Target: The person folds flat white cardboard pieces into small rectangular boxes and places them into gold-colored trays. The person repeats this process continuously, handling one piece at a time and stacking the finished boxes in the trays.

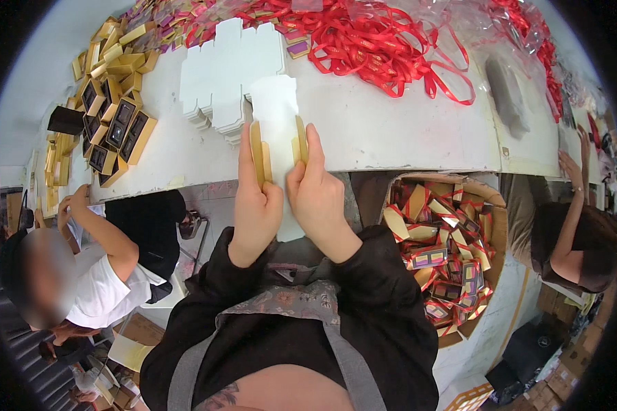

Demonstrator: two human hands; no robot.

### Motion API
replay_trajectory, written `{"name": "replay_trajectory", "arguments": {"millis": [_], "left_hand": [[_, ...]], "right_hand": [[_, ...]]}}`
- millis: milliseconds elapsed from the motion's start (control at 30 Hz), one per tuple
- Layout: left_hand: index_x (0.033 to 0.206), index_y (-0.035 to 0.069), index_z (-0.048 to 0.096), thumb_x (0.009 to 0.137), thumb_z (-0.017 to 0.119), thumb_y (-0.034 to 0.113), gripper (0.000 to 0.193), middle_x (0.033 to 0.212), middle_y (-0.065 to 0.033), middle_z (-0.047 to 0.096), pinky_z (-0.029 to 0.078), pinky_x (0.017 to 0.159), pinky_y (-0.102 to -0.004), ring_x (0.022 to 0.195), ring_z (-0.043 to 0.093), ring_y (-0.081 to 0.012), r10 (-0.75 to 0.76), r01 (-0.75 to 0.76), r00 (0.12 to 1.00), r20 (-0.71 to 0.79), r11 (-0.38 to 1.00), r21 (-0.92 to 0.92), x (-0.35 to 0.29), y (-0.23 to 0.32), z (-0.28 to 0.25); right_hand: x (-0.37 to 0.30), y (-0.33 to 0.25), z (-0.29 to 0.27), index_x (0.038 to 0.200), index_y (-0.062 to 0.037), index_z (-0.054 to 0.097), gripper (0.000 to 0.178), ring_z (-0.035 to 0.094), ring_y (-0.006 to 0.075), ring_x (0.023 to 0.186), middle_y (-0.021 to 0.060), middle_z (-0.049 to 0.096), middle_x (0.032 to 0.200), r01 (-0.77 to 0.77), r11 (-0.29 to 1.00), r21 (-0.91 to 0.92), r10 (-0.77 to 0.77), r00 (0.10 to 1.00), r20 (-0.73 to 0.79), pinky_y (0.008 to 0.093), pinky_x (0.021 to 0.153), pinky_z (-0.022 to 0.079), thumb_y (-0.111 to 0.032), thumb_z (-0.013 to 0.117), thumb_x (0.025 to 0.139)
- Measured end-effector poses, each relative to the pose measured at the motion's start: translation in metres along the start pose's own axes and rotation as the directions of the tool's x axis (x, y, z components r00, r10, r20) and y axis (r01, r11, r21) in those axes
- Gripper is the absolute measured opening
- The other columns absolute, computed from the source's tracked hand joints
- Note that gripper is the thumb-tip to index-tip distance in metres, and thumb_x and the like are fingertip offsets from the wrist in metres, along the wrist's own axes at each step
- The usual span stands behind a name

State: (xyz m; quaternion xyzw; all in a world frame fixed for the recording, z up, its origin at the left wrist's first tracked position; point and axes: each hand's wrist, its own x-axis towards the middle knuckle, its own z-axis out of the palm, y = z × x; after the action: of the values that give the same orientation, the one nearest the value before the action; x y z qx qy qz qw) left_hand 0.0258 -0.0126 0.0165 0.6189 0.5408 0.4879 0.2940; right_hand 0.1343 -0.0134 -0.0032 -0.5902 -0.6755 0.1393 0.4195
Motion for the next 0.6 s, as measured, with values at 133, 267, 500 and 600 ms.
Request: {"name": "replay_trajectory", "arguments": {"millis": [133,267,500,600], "left_hand": [[0.146,0.001,0.018,0.07,0.032,-0.014,0.079,0.144,-0.0177,0.032,0.027,0.108,-0.0334,0.135,0.031,-0.0242,-0.034,0.046,0.993,0.11,0.993,-0.11,0.006,-0.009,-0.009],[0.136,0.0,0.031,0.071,0.031,-0.013,0.067,0.136,-0.0161,0.039,0.03,0.106,-0.0338,0.13,0.037,-0.0257,-0.185,0.281,0.939,0.289,0.899,-0.337,0.008,-0.009,-0.016],[0.124,0.001,0.036,0.073,0.033,-0.013,0.053,0.12,-0.0129,0.044,0.033,0.101,-0.0299,0.116,0.044,-0.0217,-0.277,0.399,0.892,0.358,0.854,-0.335,-0.011,-0.031,-0.012],[0.119,0.001,0.035,0.074,0.034,-0.012,0.047,0.119,-0.0147,0.045,0.033,0.101,-0.0317,0.116,0.045,-0.0238,-0.285,0.384,0.891,0.352,0.888,-0.254,-0.015,-0.023,-0.018]], "right_hand": [[0.008,-0.006,-0.017,0.136,-0.0055,0.036,0.055,0.061,0.0261,0.061,0.018,0.06,0.088,-0.24,0.895,0.375,0.178,0.965,0.193,0.0333,0.059,0.05,0.003,0.047,0.083],[0.005,0.016,-0.015,0.127,-0.0082,0.044,0.044,0.058,0.0245,0.08,0.0172,0.054,0.108,-0.395,0.704,0.59,0.16,0.898,0.41,0.0315,0.074,0.047,0.003,0.046,0.084],[-0.019,0.005,0.0,0.113,-0.0034,0.055,0.023,0.055,0.0252,0.097,0.0143,0.051,0.117,-0.144,0.889,0.435,0.096,0.987,0.131,0.0325,0.086,0.043,-0.005,0.048,0.091],[-0.024,0.007,0.004,0.106,0.0,0.06,0.017,0.058,0.0231,0.096,0.0138,0.058,0.109,-0.107,0.88,0.462,0.097,0.994,0.045,0.031,0.083,0.046,-0.005,0.053,0.091]]}}
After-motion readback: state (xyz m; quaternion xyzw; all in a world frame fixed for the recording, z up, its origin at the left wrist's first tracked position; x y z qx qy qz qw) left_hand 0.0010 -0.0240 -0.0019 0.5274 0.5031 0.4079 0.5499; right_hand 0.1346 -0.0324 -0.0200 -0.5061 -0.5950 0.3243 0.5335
